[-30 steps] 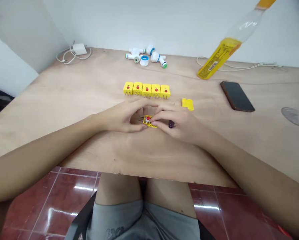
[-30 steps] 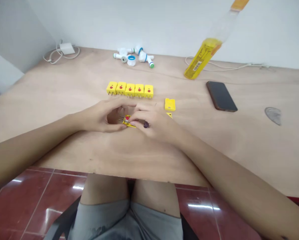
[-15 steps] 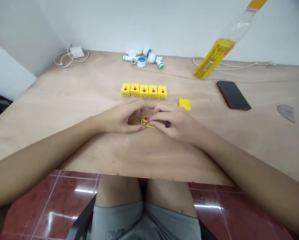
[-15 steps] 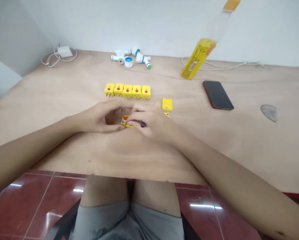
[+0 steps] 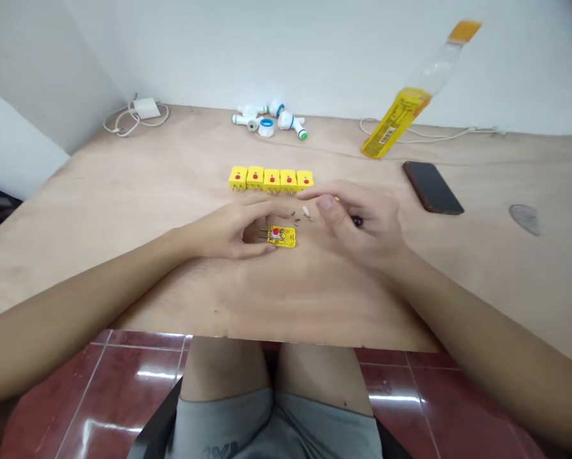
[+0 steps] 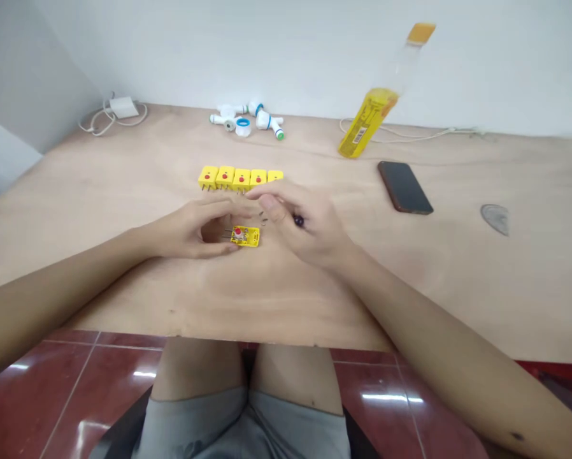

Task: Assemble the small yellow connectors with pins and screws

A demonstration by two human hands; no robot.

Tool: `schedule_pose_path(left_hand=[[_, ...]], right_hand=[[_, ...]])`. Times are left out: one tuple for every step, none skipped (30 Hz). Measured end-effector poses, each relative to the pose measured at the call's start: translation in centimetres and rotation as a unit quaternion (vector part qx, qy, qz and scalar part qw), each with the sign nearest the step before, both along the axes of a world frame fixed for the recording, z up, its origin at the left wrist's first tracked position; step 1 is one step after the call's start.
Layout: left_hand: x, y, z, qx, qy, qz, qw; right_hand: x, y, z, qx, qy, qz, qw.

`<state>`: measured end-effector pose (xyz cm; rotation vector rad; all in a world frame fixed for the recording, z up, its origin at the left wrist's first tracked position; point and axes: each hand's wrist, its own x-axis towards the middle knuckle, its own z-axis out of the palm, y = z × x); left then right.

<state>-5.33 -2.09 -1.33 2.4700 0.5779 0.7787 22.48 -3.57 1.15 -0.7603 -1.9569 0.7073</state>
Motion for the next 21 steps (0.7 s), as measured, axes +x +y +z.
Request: schedule_pose_path(left_hand=[[0.0,0.0,0.0,-0.002,0.002,0.003,1.0],[0.0,0.0,-0.1,-0.003,0.007,0.008,1.0],[0.0,0.0,-0.1,-0.002,0.013,0.014,1.0],[0.0,0.0,-0.1,0.0,0.02,0.02,1.0],[0.0,0.0,-0.1,0.002,0.026,0.025,0.999],[0.0,0.0,-0.1,0.003,0.03,0.026,0.999],[0.1,0.0,-0.1,0.005,0.03,0.026,0.999],[0.1,0.0,-0.1,0.005,0.028,0.023,0.999],[0.1,0.1,-0.1,0.005,0.023,0.02,1.0],[0.2,0.1,-0.1,0.005,0.018,0.017,1.0],[0.2,0.1,-0.1,0.005,0.014,0.014,1.0],[0.2,0.2,-0.1,0.004,0.01,0.01,1.0],[0.2,0.2,-0.1,0.004,0.006,0.007,1.0],[0.3,0.3,-0.1,0.002,0.004,0.004,1.0],[0.3,0.3,-0.1,0.001,0.001,0.001,1.0],[0.3,0.3,-0.1,0.0,-0.002,-0.002,1.0],[0.4,0.3,-0.1,-0.001,-0.004,-0.003,1.0],[0.4,0.3,-0.1,-0.002,-0.005,-0.004,1.0],[0.4,0.3,0.0,-0.001,-0.005,-0.005,1.0],[0.4,0.3,0.0,0.001,-0.004,-0.005,1.0],[0.4,0.3,0.0,0.004,-0.003,-0.005,1.0]], right_hand=[[0.0,0.1,0.6,-0.036,0.034,0.0,0.999],[-0.2,0.3,1.2,-0.075,0.071,0.012,0.995],[-0.3,0.6,1.8,-0.115,0.109,0.03,0.987],[-0.6,0.8,2.3,-0.157,0.146,0.051,0.975],[-0.9,1.0,2.8,-0.199,0.179,0.07,0.961],[-1.3,1.1,3.3,-0.232,0.203,0.081,0.948],[-1.7,1.1,3.6,-0.261,0.23,0.091,0.933],[-2.1,1.1,3.8,-0.284,0.253,0.099,0.92],[-2.5,1.1,3.9,-0.304,0.27,0.106,0.907],[-2.8,1.0,3.8,-0.32,0.283,0.115,0.897],[-3.1,1.0,3.6,-0.332,0.29,0.126,0.889],[-3.4,0.9,3.4,-0.343,0.293,0.139,0.882],[-3.6,0.8,3.1,-0.352,0.293,0.153,0.876],[-3.8,0.8,2.8,-0.358,0.291,0.166,0.872],[-3.9,0.7,2.6,-0.361,0.288,0.176,0.869],[-4.0,0.7,2.3,-0.365,0.285,0.183,0.867],[-4.0,0.6,2.1,-0.367,0.285,0.188,0.865],[-4.0,0.6,2.0,-0.366,0.286,0.193,0.864],[-4.0,0.6,1.8,-0.364,0.288,0.197,0.864],[-4.0,0.6,1.7,-0.362,0.291,0.2,0.863],[-3.9,0.6,1.6,-0.358,0.291,0.202,0.864]])
